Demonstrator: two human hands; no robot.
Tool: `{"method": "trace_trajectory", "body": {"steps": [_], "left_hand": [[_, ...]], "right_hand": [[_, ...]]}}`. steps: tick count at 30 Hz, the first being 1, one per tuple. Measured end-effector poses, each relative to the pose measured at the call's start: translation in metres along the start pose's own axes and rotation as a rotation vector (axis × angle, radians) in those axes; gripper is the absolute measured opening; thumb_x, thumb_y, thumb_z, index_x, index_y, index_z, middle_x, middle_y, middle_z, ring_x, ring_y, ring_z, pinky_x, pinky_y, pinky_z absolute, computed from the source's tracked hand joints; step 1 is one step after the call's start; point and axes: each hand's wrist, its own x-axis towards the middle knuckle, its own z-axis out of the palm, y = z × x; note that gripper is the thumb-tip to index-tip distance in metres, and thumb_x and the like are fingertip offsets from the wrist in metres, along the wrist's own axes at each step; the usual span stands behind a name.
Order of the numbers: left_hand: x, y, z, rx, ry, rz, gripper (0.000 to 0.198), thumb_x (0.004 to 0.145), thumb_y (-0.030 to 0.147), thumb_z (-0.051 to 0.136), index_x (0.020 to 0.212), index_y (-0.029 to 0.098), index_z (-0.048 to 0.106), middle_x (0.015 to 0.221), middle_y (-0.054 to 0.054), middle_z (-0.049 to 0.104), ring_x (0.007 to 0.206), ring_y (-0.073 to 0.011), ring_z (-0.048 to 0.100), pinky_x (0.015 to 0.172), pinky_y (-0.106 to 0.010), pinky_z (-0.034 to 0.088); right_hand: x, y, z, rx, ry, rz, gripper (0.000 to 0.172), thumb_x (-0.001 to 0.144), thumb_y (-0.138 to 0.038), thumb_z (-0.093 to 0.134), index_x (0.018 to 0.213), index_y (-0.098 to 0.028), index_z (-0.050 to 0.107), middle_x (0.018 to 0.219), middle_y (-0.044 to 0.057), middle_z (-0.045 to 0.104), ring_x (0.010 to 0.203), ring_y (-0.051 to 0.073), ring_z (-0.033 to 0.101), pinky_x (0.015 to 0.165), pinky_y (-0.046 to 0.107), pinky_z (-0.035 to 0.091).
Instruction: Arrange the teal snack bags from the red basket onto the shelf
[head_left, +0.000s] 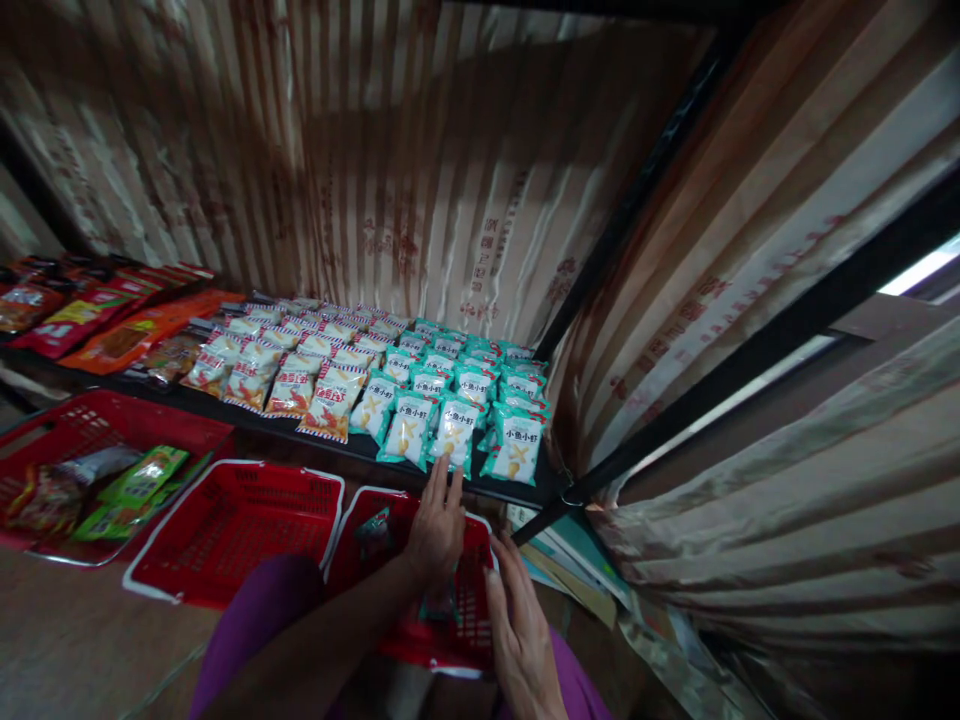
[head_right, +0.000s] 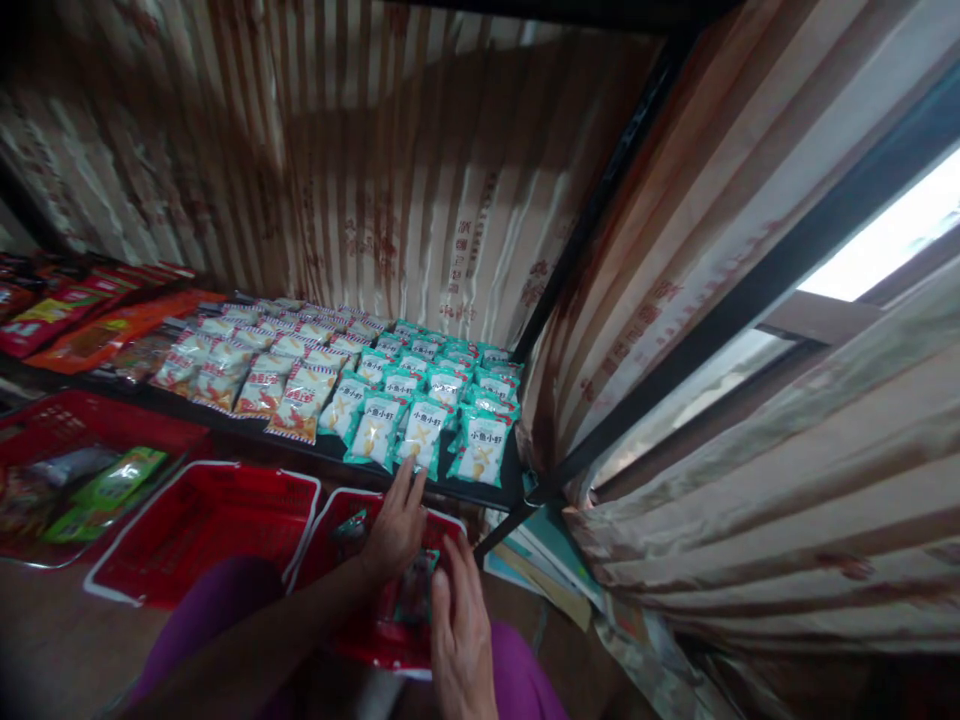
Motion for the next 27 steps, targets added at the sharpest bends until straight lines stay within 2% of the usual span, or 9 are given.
{"method": "trace_trajectory", "body": {"steps": [3, 6, 9, 13, 16, 20, 23, 27], "left_hand": [[0.003, -0.005, 0.003, -0.052, -0.044, 0.005, 0.056, 0.092, 0.017, 0.033, 0.145, 0.008, 0.02, 0.154, -0.02, 0.013, 0.142, -0.0279, 0.006, 0.111, -0.048, 0.03], [0.009, -0.009, 0.008, -0.065, -0.049, -0.013, 0.057, 0.093, 0.021, 0.033, 0.147, 0.012, 0.016, 0.153, -0.018, 0.018, 0.142, -0.0264, 0.01, 0.112, -0.048, 0.03], [0.015, -0.013, 0.009, -0.067, -0.029, -0.01, 0.06, 0.091, 0.019, 0.036, 0.147, 0.01, 0.015, 0.152, -0.017, 0.024, 0.142, -0.0271, 0.008, 0.111, -0.049, 0.031], [0.023, -0.014, 0.006, -0.074, -0.011, -0.02, 0.065, 0.086, 0.012, 0.038, 0.147, 0.01, 0.014, 0.153, -0.013, 0.022, 0.141, -0.03, -0.008, 0.112, -0.053, 0.028], [0.026, -0.013, 0.006, -0.095, 0.002, -0.005, 0.066, 0.084, 0.006, 0.034, 0.147, 0.008, 0.014, 0.154, -0.013, 0.018, 0.139, -0.0299, -0.012, 0.113, -0.053, 0.027], [0.028, -0.014, 0.011, -0.136, -0.004, 0.011, 0.067, 0.081, 0.001, 0.032, 0.146, 0.008, 0.015, 0.154, -0.013, 0.016, 0.139, -0.0286, -0.011, 0.113, -0.052, 0.028], [0.03, -0.016, 0.015, -0.193, -0.017, 0.011, 0.069, 0.08, -0.001, 0.032, 0.146, 0.009, 0.017, 0.154, -0.012, 0.016, 0.14, -0.0274, -0.012, 0.114, -0.051, 0.027], [0.033, -0.015, 0.016, -0.285, -0.026, 0.008, 0.068, 0.083, 0.003, 0.034, 0.147, 0.012, 0.013, 0.155, -0.01, 0.011, 0.14, -0.0263, -0.012, 0.115, -0.051, 0.025]], "right_hand": [[0.041, -0.02, 0.014, 0.046, -0.04, 0.011, 0.059, 0.09, -0.053, 0.034, 0.132, -0.015, 0.05, 0.145, 0.014, 0.039, 0.136, 0.025, 0.033, 0.112, 0.046, 0.028], [0.084, -0.038, 0.027, 0.028, -0.06, 0.02, 0.069, 0.089, -0.058, 0.03, 0.135, -0.01, 0.046, 0.15, 0.016, 0.03, 0.14, 0.026, 0.023, 0.114, 0.047, 0.021], [0.119, -0.048, 0.038, -0.019, -0.058, 0.014, 0.068, 0.089, -0.058, 0.027, 0.136, -0.011, 0.046, 0.152, 0.016, 0.026, 0.141, 0.026, 0.019, 0.113, 0.048, 0.02], [0.15, -0.05, 0.046, -0.114, -0.021, -0.036, 0.063, 0.092, -0.052, 0.026, 0.132, -0.011, 0.05, 0.149, 0.017, 0.031, 0.141, 0.027, 0.019, 0.112, 0.048, 0.022], [0.17, -0.05, 0.05, -0.202, 0.03, -0.087, 0.059, 0.093, -0.047, 0.023, 0.124, -0.01, 0.057, 0.14, 0.017, 0.045, 0.139, 0.028, 0.024, 0.111, 0.049, 0.024], [0.189, -0.053, 0.057, -0.284, 0.093, -0.108, 0.05, 0.091, -0.044, 0.03, 0.114, -0.015, 0.063, 0.125, 0.015, 0.058, 0.128, 0.029, 0.041, 0.105, 0.047, 0.031], [0.191, -0.053, 0.06, -0.293, 0.149, -0.105, 0.05, 0.089, -0.044, 0.032, 0.114, -0.012, 0.063, 0.124, 0.017, 0.058, 0.122, 0.029, 0.046, 0.103, 0.046, 0.033], [0.184, -0.05, 0.059, -0.261, 0.181, -0.11, 0.06, 0.088, -0.045, 0.028, 0.118, -0.003, 0.058, 0.125, 0.022, 0.055, 0.119, 0.029, 0.047, 0.104, 0.046, 0.034]]}}
